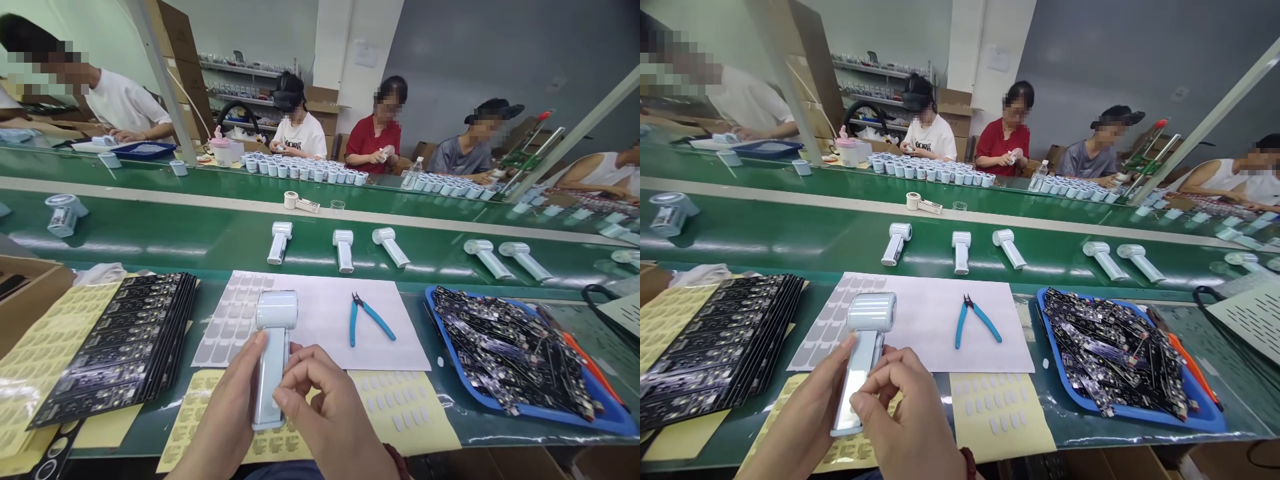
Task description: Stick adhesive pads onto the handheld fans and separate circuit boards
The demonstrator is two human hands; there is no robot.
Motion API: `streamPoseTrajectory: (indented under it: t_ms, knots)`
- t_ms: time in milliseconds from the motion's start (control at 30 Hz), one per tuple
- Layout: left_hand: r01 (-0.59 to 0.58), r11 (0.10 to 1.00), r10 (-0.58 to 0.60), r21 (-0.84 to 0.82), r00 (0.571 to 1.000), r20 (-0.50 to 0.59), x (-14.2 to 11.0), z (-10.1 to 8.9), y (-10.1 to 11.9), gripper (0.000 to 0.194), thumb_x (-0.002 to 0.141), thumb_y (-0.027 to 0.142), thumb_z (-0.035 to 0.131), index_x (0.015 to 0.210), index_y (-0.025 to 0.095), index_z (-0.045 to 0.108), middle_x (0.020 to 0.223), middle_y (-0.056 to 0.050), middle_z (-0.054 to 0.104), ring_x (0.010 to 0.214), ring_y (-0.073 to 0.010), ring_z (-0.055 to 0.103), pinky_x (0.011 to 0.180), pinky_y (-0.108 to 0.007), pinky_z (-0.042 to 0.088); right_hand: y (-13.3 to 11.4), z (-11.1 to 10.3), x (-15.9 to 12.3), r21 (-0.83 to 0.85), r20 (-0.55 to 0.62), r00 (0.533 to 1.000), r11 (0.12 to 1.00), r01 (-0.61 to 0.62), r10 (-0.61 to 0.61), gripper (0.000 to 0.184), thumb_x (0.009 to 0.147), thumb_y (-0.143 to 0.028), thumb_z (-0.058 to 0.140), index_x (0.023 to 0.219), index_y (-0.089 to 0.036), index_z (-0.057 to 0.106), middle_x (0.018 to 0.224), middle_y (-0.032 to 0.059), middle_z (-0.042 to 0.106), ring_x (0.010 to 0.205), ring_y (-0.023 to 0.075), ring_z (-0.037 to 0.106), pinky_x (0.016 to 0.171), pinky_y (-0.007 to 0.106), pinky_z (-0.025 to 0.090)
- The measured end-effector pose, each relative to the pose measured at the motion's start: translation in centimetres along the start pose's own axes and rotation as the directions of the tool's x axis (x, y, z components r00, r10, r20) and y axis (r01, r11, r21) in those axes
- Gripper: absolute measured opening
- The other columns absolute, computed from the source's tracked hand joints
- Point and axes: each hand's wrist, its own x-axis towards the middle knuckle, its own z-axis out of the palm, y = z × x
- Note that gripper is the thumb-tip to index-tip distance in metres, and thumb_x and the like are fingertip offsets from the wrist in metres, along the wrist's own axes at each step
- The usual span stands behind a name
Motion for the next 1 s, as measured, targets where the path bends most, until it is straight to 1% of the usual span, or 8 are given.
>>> streamPoseTrajectory:
  t_ms: [167, 300, 467, 633, 767, 833, 900, 1000]
  knots:
    - [-0.038, 0.999, 0.037, -0.018, 0.998, -0.046, 0.3, 0.1, 0.5, 0.027, 0.086, 0.033, 0.069, 0.112, 0.024, 0.071, 0.116, -0.005, 0.074, 0.117, -0.0237, 0.064, 0.096, -0.026, 0.051, -0.6, 0.3, 1.1, -0.068, 0.007, 1.0, 0.998, 0.005, -0.004, 0.01, 0.082, -0.015, 0.063, 0.073, -0.02, 0.062, 0.094, 0.0001, 0.054, 0.074, 0.0119, 0.052, 0.052, 0.021, 0.035]
    - [-0.029, 0.997, 0.024, -0.067, 0.996, -0.087, 0.5, 0.1, 0.4, 0.034, 0.086, 0.038, 0.069, 0.117, 0.023, 0.069, 0.116, -0.007, 0.074, 0.114, -0.0257, 0.066, 0.095, -0.032, 0.053, -0.5, 0.4, 1.4, -0.103, 0.025, 1.0, 0.995, 0.005, -0.003, 0.011, 0.082, -0.016, 0.065, 0.072, -0.02, 0.06, 0.093, 0.0002, 0.053, 0.075, 0.0126, 0.053, 0.053, 0.021, 0.037]
    - [-0.045, 0.995, 0.039, -0.086, 0.997, -0.072, 0.3, 0.7, 0.9, 0.031, 0.087, 0.036, 0.068, 0.114, 0.022, 0.07, 0.108, -0.005, 0.076, 0.11, -0.0241, 0.067, 0.091, -0.032, 0.056, 0.0, 0.6, 1.8, -0.253, 0.006, 0.988, 0.956, 0.15, -0.154, 0.013, 0.082, -0.011, 0.061, 0.074, -0.02, 0.056, 0.094, 0.0002, 0.054, 0.065, 0.0096, 0.052, 0.057, 0.022, 0.042]
    - [0.017, 0.994, -0.034, -0.11, 0.987, -0.156, -0.2, 1.7, 2.1, 0.023, 0.091, 0.023, 0.063, 0.112, 0.02, 0.073, 0.107, -0.003, 0.076, 0.106, -0.0176, 0.069, 0.094, -0.024, 0.053, 1.2, 0.8, 1.9, -0.46, 0.033, 0.869, 0.765, 0.451, -0.493, 0.015, 0.09, -0.01, 0.052, 0.08, -0.021, 0.057, 0.093, 0.0024, 0.056, 0.065, 0.0115, 0.057, 0.058, 0.025, 0.045]
    - [0.147, 0.979, -0.156, -0.143, 0.986, -0.062, -0.3, 1.4, 2.5, 0.027, 0.094, 0.028, 0.059, 0.113, 0.015, 0.073, 0.102, -0.008, 0.077, 0.099, -0.023, 0.071, 0.09, -0.032, 0.058, 1.5, 0.6, 1.8, -0.353, -0.038, 0.74, 0.702, 0.619, -0.671, 0.012, 0.093, -0.013, 0.057, 0.091, -0.024, 0.062, 0.09, 0.0011, 0.057, 0.07, 0.0117, 0.06, 0.063, 0.023, 0.052]
    - [0.157, 0.982, -0.16, -0.108, 0.987, -0.018, -0.3, 0.9, 3.0, 0.028, 0.092, 0.027, 0.061, 0.113, 0.013, 0.072, 0.1, -0.011, 0.077, 0.095, -0.0264, 0.073, 0.085, -0.036, 0.06, 1.2, 0.2, 2.3, -0.289, -0.139, 0.764, 0.763, 0.578, -0.631, 0.009, 0.093, -0.017, 0.058, 0.091, -0.025, 0.063, 0.094, 0.002, 0.059, 0.071, 0.0119, 0.061, 0.056, 0.021, 0.05]
    - [0.115, 0.993, -0.114, -0.04, 0.993, 0.027, 0.1, 0.4, 4.2, 0.031, 0.085, 0.02, 0.068, 0.115, 0.014, 0.071, 0.1, -0.012, 0.076, 0.093, -0.0279, 0.073, 0.082, -0.037, 0.061, 0.9, -0.4, 3.3, -0.272, -0.186, 0.833, 0.842, 0.466, -0.521, 0.008, 0.095, -0.022, 0.056, 0.093, -0.024, 0.063, 0.101, 0.0043, 0.062, 0.075, 0.0132, 0.064, 0.052, 0.021, 0.049]
    - [0.01, 0.99, -0.019, 0.144, 0.998, 0.064, 1.7, 0.0, 7.4, 0.039, 0.076, 0.007, 0.072, 0.114, 0.016, 0.07, 0.099, -0.012, 0.076, 0.085, -0.0284, 0.074, 0.071, -0.038, 0.063, 0.6, -1.7, 5.7, -0.423, -0.099, 0.946, 0.873, 0.241, -0.309, 0.025, 0.096, -0.025, 0.052, 0.12, -0.023, 0.06, 0.121, 0.0095, 0.066, 0.096, 0.0189, 0.068, 0.06, 0.024, 0.055]
